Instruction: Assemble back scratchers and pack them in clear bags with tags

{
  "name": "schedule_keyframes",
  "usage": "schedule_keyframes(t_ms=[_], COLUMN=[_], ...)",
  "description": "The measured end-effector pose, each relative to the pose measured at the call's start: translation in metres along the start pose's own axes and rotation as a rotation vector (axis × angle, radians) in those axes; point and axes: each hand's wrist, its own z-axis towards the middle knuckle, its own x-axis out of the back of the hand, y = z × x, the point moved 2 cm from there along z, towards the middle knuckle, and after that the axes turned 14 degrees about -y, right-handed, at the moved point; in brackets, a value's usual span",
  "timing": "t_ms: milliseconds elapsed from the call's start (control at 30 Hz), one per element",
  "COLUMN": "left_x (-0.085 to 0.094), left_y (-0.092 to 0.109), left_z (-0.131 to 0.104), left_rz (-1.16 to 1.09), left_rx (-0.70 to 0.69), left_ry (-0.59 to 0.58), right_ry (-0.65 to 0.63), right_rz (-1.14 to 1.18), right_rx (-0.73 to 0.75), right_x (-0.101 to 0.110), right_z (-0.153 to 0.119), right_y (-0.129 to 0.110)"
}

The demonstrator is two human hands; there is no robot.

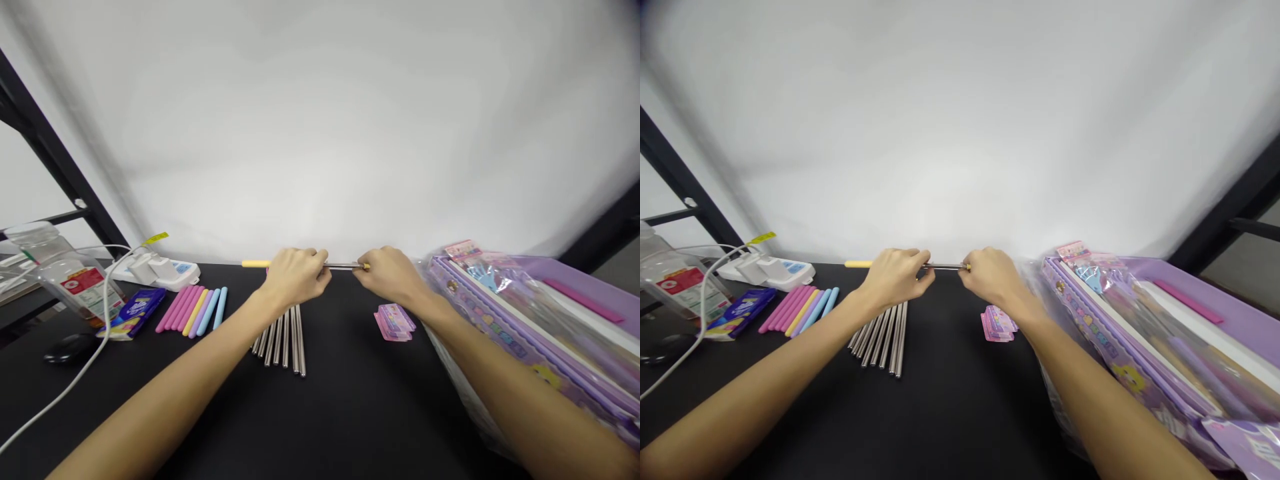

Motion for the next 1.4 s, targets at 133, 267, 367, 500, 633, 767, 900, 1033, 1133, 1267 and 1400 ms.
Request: schedule_keyframes(t_ms=[133, 267, 367, 500, 633, 767, 900, 1033, 1133, 1267, 1400], left_x=[-0.002, -0.009, -0.012, -0.012, -0.006, 0.0, 0.001, -0.001, -0.004, -0.005, -0.003], left_y=[-0.022, -0.047, -0.031, 0.005, 0.014, 0.006, 0.001, 0.004, 0.016, 0.039, 0.049], left_z=[-0.001, -0.005, -0.005, -0.004, -0.004, -0.001, 0.001, 0.0, 0.0, 0.0, -0.001], left_rz=[0.041, 0.036, -0.051, -0.177, -0.215, -0.185, -0.208, -0.256, -0.249, -0.215, -0.195], left_rx=[-0.004, 0.113, 0.068, -0.017, -0.104, -0.211, -0.253, -0.23, -0.243, -0.268, -0.27], left_ry=[-0.045, -0.11, -0.09, -0.042, -0.022, -0.062, -0.093, -0.096, -0.129, -0.183, -0.246], right_ry=[-0.012, -0.036, -0.056, -0.052, -0.061, -0.114, -0.274, -0.368, -0.529, -0.775, -0.834], right_rz=[-0.047, -0.069, -0.091, -0.133, -0.11, -0.003, 0.205, 0.262, 0.184, 0.219, 0.235], right_rx=[-0.031, -0.091, -0.104, -0.077, -0.023, 0.072, 0.216, 0.084, -0.238, -0.581, -0.661], right_x=[0.002, 0.001, 0.002, 0.008, 0.012, 0.014, 0.029, 0.047, 0.046, 0.027, 0.01], right_z=[-0.001, -0.002, -0.002, -0.003, -0.006, -0.008, -0.016, -0.026, -0.033, -0.039, -0.032], right_y=[0.016, 0.03, 0.019, -0.001, 0.0, 0.006, 0.02, 0.059, 0.091, 0.105, 0.101])
